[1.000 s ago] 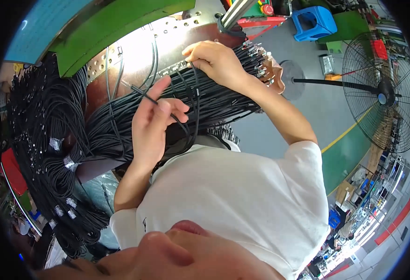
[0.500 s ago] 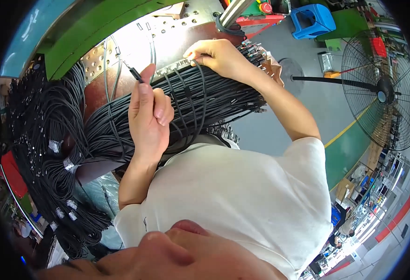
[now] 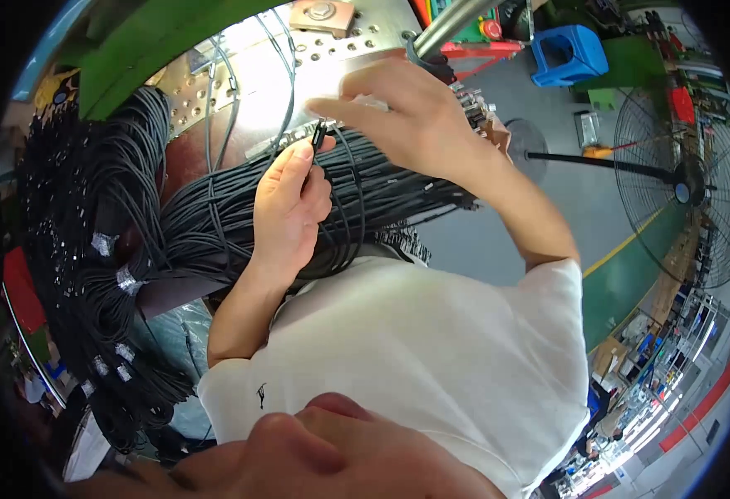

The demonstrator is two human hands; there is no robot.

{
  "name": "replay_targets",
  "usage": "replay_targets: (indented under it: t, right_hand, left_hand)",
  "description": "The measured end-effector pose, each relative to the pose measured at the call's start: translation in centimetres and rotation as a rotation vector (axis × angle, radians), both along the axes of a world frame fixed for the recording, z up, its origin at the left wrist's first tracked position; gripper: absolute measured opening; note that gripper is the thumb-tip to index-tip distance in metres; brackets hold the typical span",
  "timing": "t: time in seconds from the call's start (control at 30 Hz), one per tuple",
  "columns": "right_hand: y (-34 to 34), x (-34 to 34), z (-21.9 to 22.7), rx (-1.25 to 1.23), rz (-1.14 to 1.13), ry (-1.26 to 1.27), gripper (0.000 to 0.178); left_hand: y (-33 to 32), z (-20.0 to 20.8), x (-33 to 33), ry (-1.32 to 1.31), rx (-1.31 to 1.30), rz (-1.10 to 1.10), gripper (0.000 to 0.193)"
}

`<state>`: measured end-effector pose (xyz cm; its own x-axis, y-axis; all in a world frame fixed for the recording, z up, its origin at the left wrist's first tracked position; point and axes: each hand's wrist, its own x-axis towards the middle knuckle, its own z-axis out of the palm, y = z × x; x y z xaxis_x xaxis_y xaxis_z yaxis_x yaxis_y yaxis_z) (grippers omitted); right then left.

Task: The recorder is inserting cable connectors into a fixture at a factory workstation to organize or test them.

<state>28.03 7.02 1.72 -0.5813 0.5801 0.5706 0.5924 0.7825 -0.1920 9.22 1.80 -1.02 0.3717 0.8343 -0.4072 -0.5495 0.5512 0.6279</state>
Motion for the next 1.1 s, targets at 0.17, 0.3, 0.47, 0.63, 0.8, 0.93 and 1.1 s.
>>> replay_targets:
  t: [0.17, 0.3, 0.47, 0.63, 0.8, 0.93, 1.1]
  right_hand:
    - [-0.1, -0.5, 0.4, 0.286, 0.116, -0.154, 0.024]
    - [-0.4, -0.1, 2.0, 0.288, -0.002, -0.263, 0.022]
    - [-0.7, 0.1, 0.1, 0.214, -0.123, -0.309, 0.022]
    - [0.8, 1.0, -3.7, -0.009, -0.202, -0.052, 0.036]
    - [0.2, -0.3, -6.8, -0.350, -0.128, 0.257, 0.020]
    - [0.4, 0.1, -6.1, -0.344, -0.056, 0.139, 0.017]
    - [1.0, -0.4, -4.7, -0.310, -0.023, -0.195, 0.016]
  left_hand:
    - [0.1, 0.8, 0.2, 0.160, 0.128, -0.153, 0.023]
    - [0.7, 0.7, -0.1, 0.957, 0.798, -0.127, 0.026]
    - [-0.6, 0.8, -1.0, 1.106, 0.885, -0.140, 0.028]
    - [-2.8, 1.6, -2.6, 0.802, 0.874, -0.449, 0.023]
    - [-2.0, 1.0, -5.8, 0.884, 0.832, -0.353, 0.018]
    - [2.1, 1.9, -9.6, 1.010, 0.733, -0.321, 0.020]
    - [11.5, -0.4, -11.7, 1.359, 0.836, -0.130, 0.026]
